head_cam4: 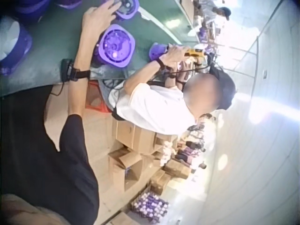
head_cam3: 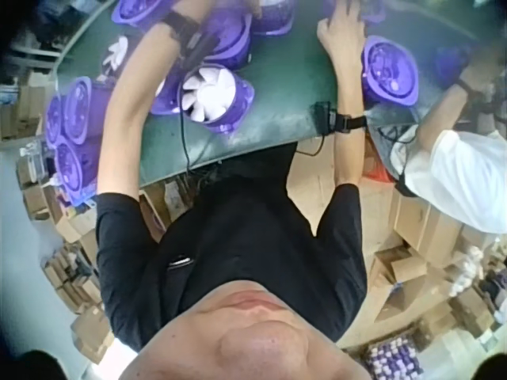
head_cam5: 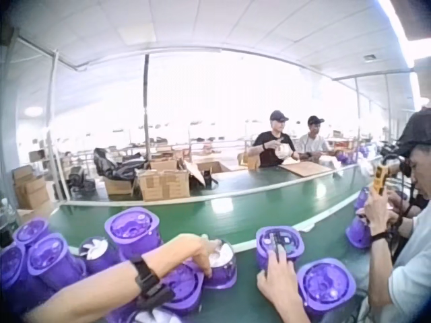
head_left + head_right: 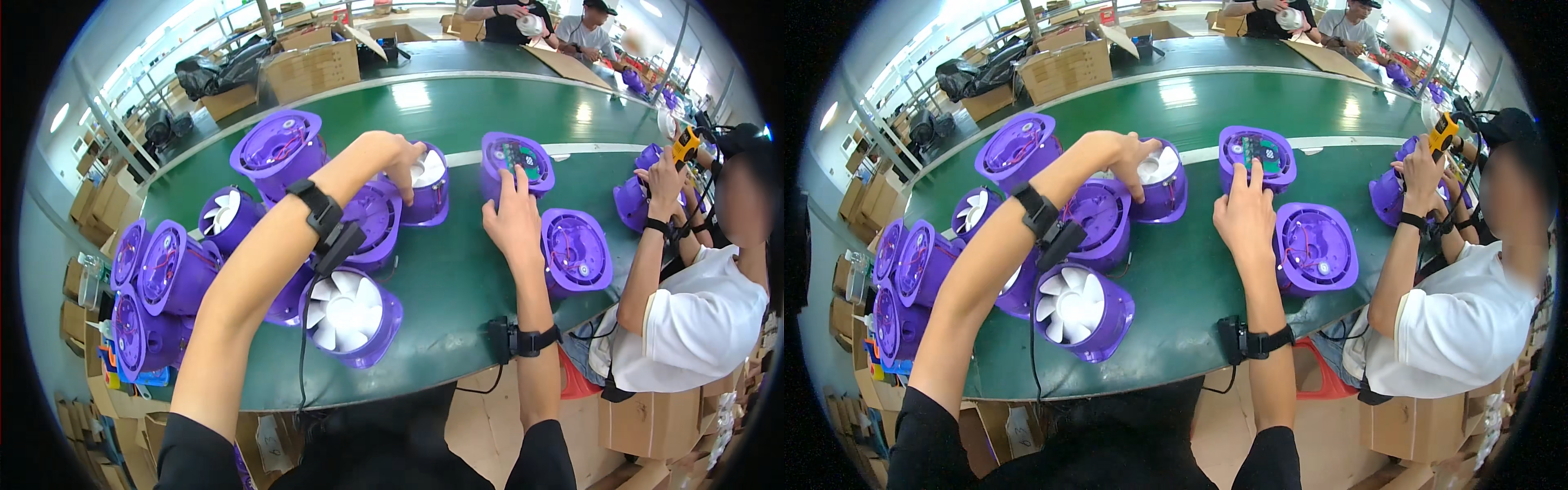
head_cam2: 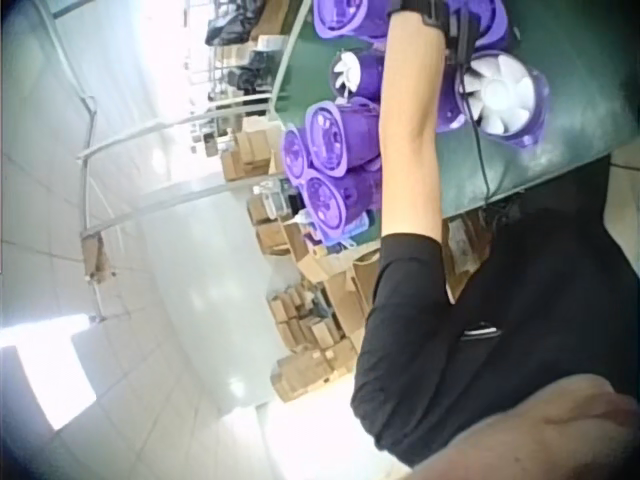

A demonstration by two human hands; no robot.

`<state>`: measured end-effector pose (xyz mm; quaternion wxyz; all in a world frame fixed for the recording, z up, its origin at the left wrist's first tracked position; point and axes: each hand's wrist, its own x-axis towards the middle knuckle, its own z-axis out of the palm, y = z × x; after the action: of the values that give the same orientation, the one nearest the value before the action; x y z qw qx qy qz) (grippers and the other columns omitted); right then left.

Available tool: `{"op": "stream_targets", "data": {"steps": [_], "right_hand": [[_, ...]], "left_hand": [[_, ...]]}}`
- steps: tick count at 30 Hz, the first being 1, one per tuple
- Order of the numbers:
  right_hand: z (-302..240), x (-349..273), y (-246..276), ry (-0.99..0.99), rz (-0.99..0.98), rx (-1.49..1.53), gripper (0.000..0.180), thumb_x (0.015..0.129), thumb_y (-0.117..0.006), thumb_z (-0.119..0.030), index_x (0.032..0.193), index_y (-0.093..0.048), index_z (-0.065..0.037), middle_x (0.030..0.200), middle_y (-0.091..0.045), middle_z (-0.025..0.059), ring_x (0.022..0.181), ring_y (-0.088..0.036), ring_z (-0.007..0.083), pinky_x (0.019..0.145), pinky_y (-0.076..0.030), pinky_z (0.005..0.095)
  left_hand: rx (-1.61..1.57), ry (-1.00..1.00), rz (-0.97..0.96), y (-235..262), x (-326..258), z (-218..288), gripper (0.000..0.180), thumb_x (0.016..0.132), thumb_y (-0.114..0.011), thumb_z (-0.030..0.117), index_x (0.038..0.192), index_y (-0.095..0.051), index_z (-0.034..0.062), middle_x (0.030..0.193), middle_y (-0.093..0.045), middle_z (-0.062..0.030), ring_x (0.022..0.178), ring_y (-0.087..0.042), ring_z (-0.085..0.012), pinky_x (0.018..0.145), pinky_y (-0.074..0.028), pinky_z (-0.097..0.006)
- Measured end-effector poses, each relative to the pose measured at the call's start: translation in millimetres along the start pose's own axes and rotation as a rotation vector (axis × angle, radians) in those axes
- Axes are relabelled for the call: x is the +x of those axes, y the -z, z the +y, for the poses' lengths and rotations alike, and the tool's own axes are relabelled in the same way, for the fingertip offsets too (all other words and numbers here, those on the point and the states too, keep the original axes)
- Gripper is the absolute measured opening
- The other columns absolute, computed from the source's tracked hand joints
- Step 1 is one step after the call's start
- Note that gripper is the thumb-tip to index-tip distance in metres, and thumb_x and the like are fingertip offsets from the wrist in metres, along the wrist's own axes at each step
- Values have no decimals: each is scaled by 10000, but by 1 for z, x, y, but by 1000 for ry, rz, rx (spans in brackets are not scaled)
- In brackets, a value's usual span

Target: The person assembles purple plastic fans on a green workbench. They pick up fan housings, insert white fan blades, and secure the components by hand. The person also handles circuit boards and wires, placing them into the fan units. Other workers are visible in the background performing similar tasks.

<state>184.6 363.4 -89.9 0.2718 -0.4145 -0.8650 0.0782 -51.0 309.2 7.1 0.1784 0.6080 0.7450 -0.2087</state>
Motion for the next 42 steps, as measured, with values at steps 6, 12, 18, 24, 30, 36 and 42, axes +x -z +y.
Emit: {"op": "stream_targets", "data": {"steps": [6, 12, 18, 24, 30, 36, 42], "right_hand": [[8, 11, 4, -68, 95, 12, 478, 830, -619, -70, 1265, -464, 54, 1524, -384, 270, 1075, -580, 570, 892, -534, 577], [-66, -57, 65, 539, -98, 397, 558, 849, -695, -154, 1347, -498, 0, 1490, -398, 309, 1267, -525, 466, 1059, -456, 537], [-143, -154, 45, 874, -270, 390, 523, 806, -722, -203, 1317, -612, -206, 1367, -529, 218, 1313, -465, 489, 1084, -328, 708], [-120, -171, 43, 817, -234, 363, 444, 781, -705, -203, 1215, -682, -291, 1224, -580, 131, 1279, -506, 412, 1075, -314, 736], [-59, -197, 103, 550, -310, 196, 407, 733, -754, -181, 1128, -732, -273, 1226, -594, 118, 1301, -498, 412, 1108, -273, 736], [-35, -191, 103, 291, -168, 18, 416, 750, -725, -106, 1147, -730, -231, 1233, -594, 138, 1303, -494, 420, 1129, -253, 723], [-44, -191, 94, 148, -62, -43, 303, 789, -708, -95, 1087, -715, -151, 1279, -600, 158, 1288, -506, 393, 1136, -259, 709]], "left_hand": [[-110, 30, 373, -3, 22, 22, 1158, 674, -817, 650, 1532, -302, 68, 1354, -566, -288, 1160, -638, -429, 969, -539, -490], [-215, -86, 406, -23, -14, -14, 896, 839, -719, 530, 1518, -347, 78, 1338, -589, -297, 1196, -617, -440, 1004, -506, -497], [-71, -203, -36, -17, -94, -14, 1221, 676, -854, 559, 1593, -228, 52, 1484, -463, -308, 1358, -497, -418, 1131, -421, -441], [-22, -262, 34, -47, -112, -19, 1307, 601, -900, 528, 1601, -207, 50, 1584, -300, -308, 1443, -367, -451, 1181, -363, -463], [-20, -279, 102, -54, -119, -9, 1258, 602, -886, 515, 1562, -262, -7, 1557, -327, -324, 1414, -393, -462, 1155, -386, -480], [51, -547, 340, -64, -90, 39, 1134, 620, -835, 520, 1503, -372, -22, 1467, -431, -303, 1276, -504, -469, 1074, -453, -498], [-26, -420, 522, -47, -31, 87, 1008, 765, -665, 704, 1482, -442, 32, 1500, -424, -308, 1284, -504, -478, 1017, -455, -581]]}}
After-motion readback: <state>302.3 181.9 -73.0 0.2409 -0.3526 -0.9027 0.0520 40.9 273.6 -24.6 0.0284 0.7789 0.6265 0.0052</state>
